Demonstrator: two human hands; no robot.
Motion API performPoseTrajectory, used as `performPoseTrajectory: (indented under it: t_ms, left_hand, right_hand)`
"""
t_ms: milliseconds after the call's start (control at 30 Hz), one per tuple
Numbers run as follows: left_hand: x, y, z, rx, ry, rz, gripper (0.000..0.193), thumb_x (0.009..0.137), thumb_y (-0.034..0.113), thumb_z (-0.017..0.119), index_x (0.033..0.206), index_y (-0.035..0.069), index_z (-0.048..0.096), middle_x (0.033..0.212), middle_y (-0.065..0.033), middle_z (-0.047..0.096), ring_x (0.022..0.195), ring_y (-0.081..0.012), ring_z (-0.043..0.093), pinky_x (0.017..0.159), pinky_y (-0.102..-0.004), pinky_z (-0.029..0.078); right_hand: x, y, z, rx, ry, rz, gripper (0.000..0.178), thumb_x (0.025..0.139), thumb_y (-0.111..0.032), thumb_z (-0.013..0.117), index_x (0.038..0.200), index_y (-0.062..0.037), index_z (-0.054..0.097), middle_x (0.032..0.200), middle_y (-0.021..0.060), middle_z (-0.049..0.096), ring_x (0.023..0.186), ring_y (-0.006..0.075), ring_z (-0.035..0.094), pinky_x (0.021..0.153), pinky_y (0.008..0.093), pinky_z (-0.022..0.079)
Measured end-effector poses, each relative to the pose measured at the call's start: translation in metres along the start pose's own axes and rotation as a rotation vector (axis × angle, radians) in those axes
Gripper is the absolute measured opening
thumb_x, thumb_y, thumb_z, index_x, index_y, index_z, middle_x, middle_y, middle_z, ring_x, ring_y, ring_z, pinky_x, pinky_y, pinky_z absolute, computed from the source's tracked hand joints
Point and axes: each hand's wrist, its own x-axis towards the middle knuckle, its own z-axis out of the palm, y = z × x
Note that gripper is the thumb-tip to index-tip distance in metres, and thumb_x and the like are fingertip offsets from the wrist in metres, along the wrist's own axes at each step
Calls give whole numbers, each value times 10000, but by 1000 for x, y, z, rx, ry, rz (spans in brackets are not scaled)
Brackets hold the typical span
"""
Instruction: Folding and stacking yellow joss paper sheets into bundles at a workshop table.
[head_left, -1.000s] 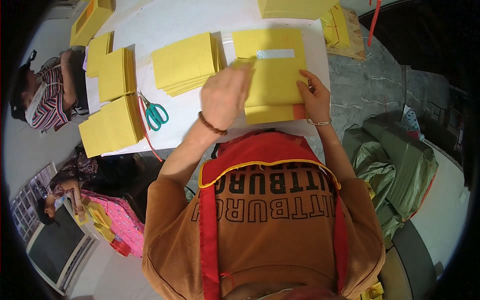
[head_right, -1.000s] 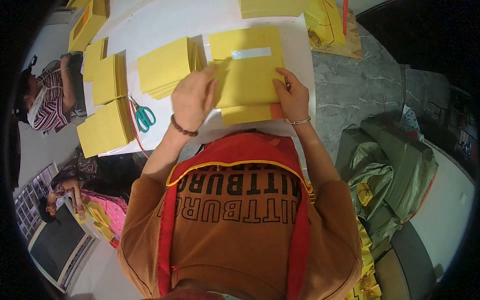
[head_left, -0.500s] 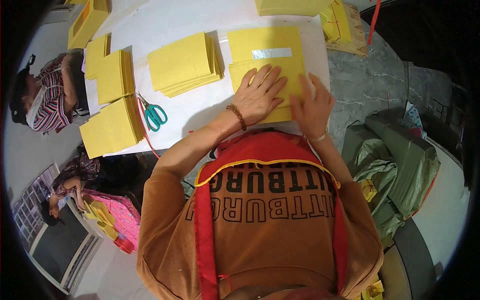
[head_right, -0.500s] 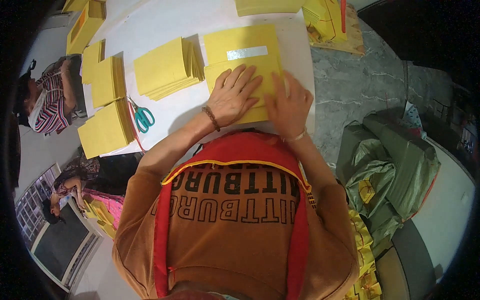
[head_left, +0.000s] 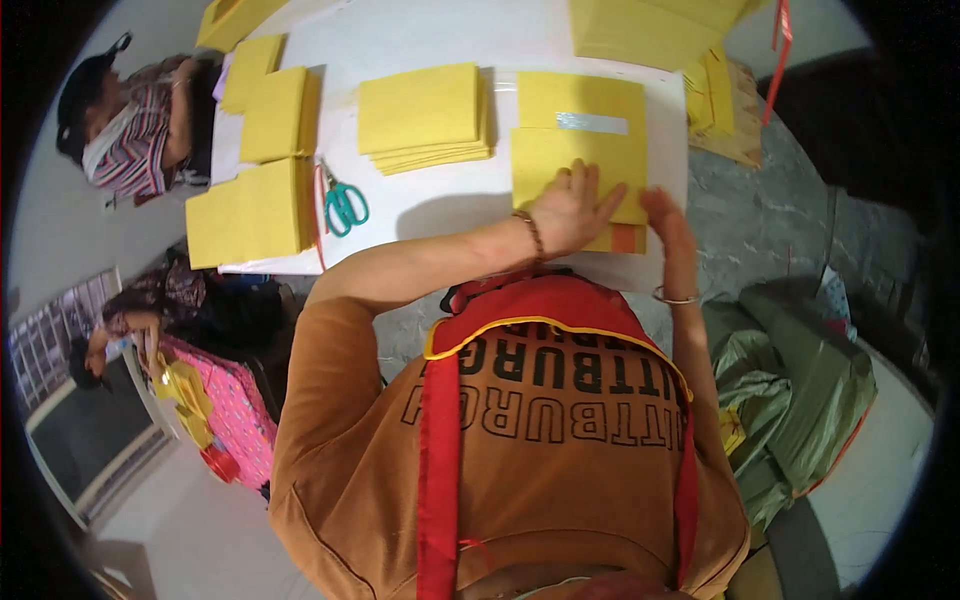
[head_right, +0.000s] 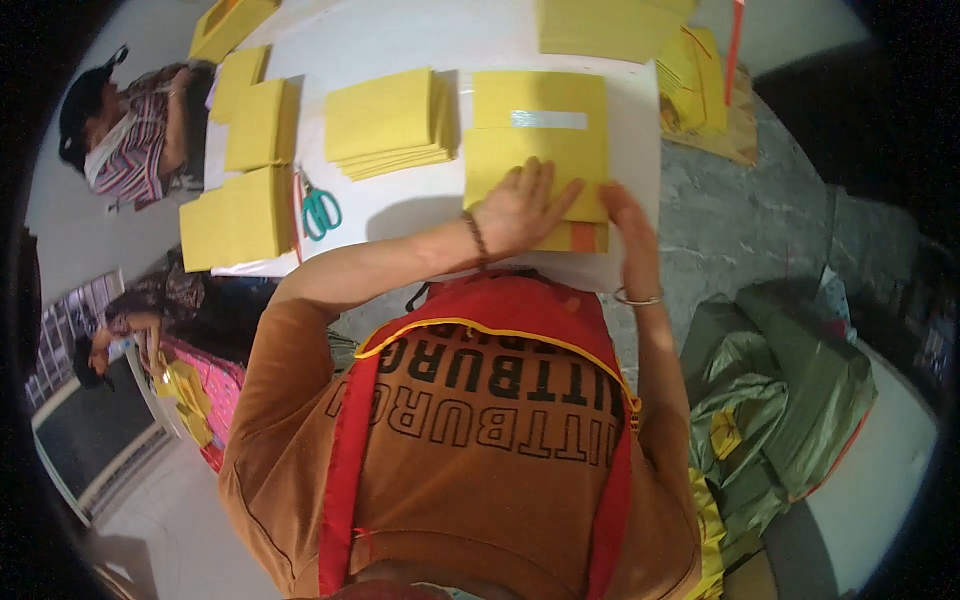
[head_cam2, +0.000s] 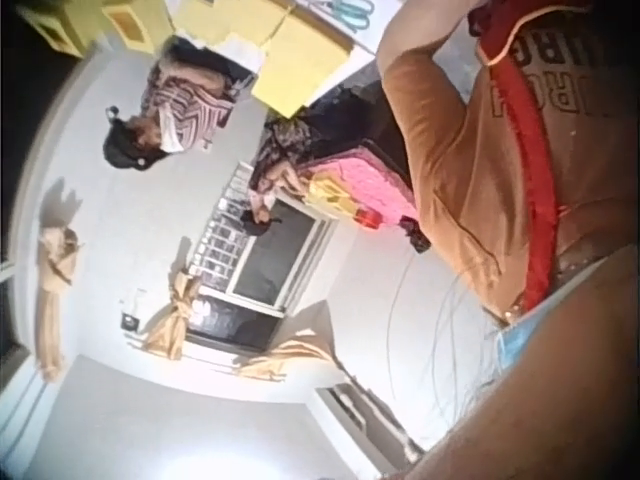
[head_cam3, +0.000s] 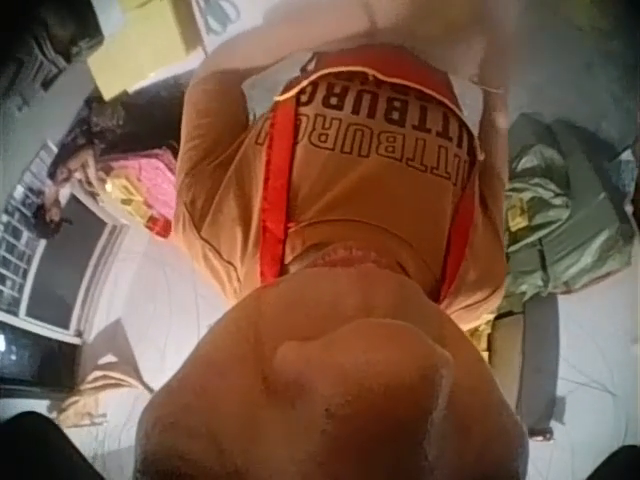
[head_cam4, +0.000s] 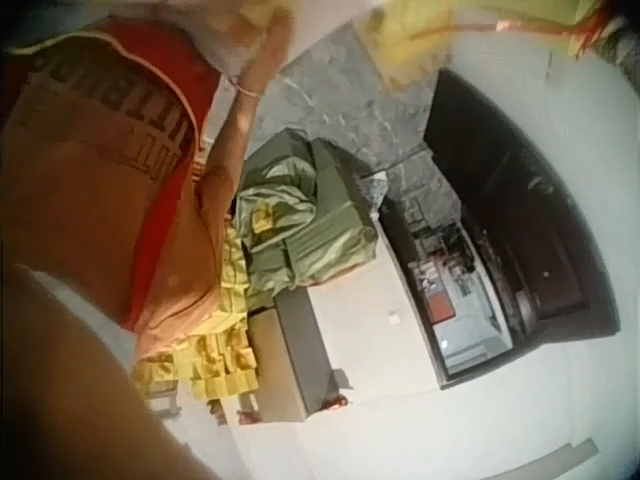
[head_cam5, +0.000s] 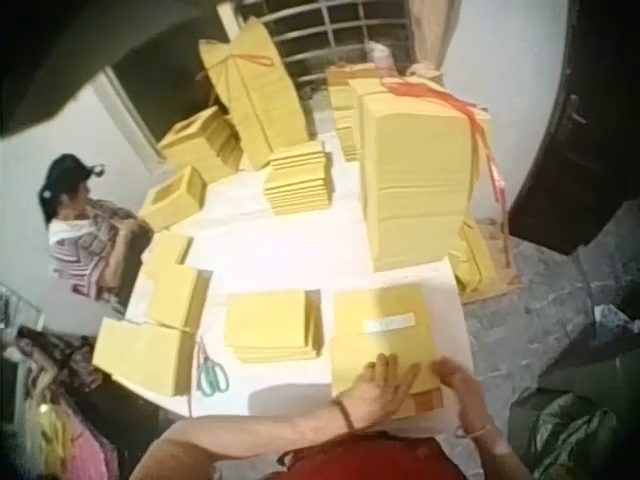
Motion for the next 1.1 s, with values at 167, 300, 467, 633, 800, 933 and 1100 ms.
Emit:
performPoseTrajectory:
  t_ms: [167, 300, 467, 633, 800, 933, 1100]
  left_hand:
    - [7, -32, -29, -282, 251, 116, 430, 746, 132, 520, 1154, -5, 522, 888, -145, 601, 771, -249, 605, 614, -337, 481]
    - [-17, -94, -90, -155, 533, -52, 492, 700, 78, 576, 1189, 65, 517, 1009, -88, 612, 879, -255, 603, 737, -330, 474]
    - [-90, -164, -25, 67, 214, -290, 554, 710, 76, 560, 1245, 207, 501, 1244, -86, 504, 1152, -255, 456, 937, -424, 347]
    - [-104, -164, -4, -258, 52, -376, 538, 740, 207, 535, 1274, 207, 473, 1315, -95, 451, 1240, -281, 361, 1015, -435, 250]
    - [-109, -154, 5, -161, 0, -344, 534, 799, 391, 535, 1283, 180, 454, 1368, -115, 374, 1284, -294, 285, 1031, -469, 196]
    - [-109, -148, 14, 10, -14, -323, 587, 785, 381, 593, 1301, 165, 413, 1386, -135, 322, 1293, -318, 257, 1033, -496, 181]
    - [-104, -150, 0, 2, -126, -291, 668, 742, 326, 643, 1332, 180, 363, 1386, -140, 314, 1279, -328, 275, 1034, -497, 203]
  right_hand:
    - [-6, -4, 3, -113, 224, -259, 503, 963, -360, 279, 1306, -11, 393, 1234, 151, 514, 1121, 245, 505, 948, 364, 348]
    - [-9, 4, 6, -105, 252, -229, 514, 967, -372, 248, 1282, -8, 427, 1194, 146, 542, 1096, 238, 517, 929, 372, 359]
    - [-7, 13, 0, -205, 174, -206, 478, 969, -340, 276, 1211, 4, 503, 1125, 141, 578, 1049, 221, 534, 917, 359, 372]
    - [-7, 10, -2, -272, 149, -212, 440, 967, -304, 314, 1173, 17, 533, 1097, 141, 588, 1024, 220, 543, 898, 341, 392]
    - [-7, 9, -2, -240, 147, -169, 413, 962, -277, 339, 1136, 29, 554, 1089, 137, 591, 1006, 222, 550, 885, 332, 408]
    - [-5, 13, -4, -246, 178, -183, 385, 957, -247, 352, 1118, 34, 560, 1084, 134, 592, 997, 217, 553, 888, 329, 406]
    - [5, 9, -13, -350, 75, -323, 349, 949, -236, 377, 1112, 3, 573, 1099, 103, 595, 1034, 190, 540, 918, 306, 378]
